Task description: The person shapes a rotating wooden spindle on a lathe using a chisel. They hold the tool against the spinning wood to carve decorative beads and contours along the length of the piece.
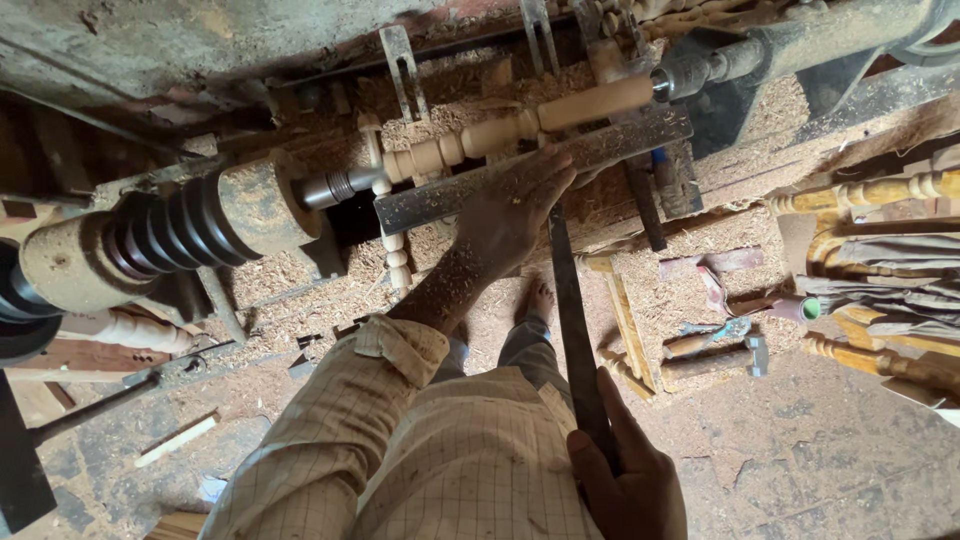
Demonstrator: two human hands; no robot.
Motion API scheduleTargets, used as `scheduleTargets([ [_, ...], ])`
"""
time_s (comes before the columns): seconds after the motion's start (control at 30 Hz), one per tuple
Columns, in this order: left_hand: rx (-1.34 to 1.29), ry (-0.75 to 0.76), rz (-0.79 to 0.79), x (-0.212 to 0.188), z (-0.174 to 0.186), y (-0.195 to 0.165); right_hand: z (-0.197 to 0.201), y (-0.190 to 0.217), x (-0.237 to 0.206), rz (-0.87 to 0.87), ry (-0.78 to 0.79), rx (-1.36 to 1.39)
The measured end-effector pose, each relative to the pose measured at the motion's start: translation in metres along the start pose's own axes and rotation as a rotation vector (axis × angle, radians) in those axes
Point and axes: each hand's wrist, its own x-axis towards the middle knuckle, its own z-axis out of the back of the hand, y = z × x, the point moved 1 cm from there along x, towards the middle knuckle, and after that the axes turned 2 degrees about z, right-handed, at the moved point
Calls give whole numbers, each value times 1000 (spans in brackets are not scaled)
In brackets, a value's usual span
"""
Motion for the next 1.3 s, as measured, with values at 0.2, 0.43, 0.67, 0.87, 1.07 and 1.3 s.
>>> scheduleTargets([
  [0.2,-106,12,19,2,5,-2,0,4,-2,-99,29,52],
  [0.43,-355,21,248,3,-1,-4,5,8,1,-106,7,-14],
  [0.67,-231,-15,99,7,-15,-6,57,-27,26,-10,-44,-11],
  [0.87,-309,-11,121,22,-29,-22,167,-43,90,-125,110,-156],
  [1.07,-154,-28,80,28,-30,-25,218,-34,146,8,315,-246],
  [1.3,42,-78,32,23,-39,-22,237,-30,173,-98,375,-350],
])
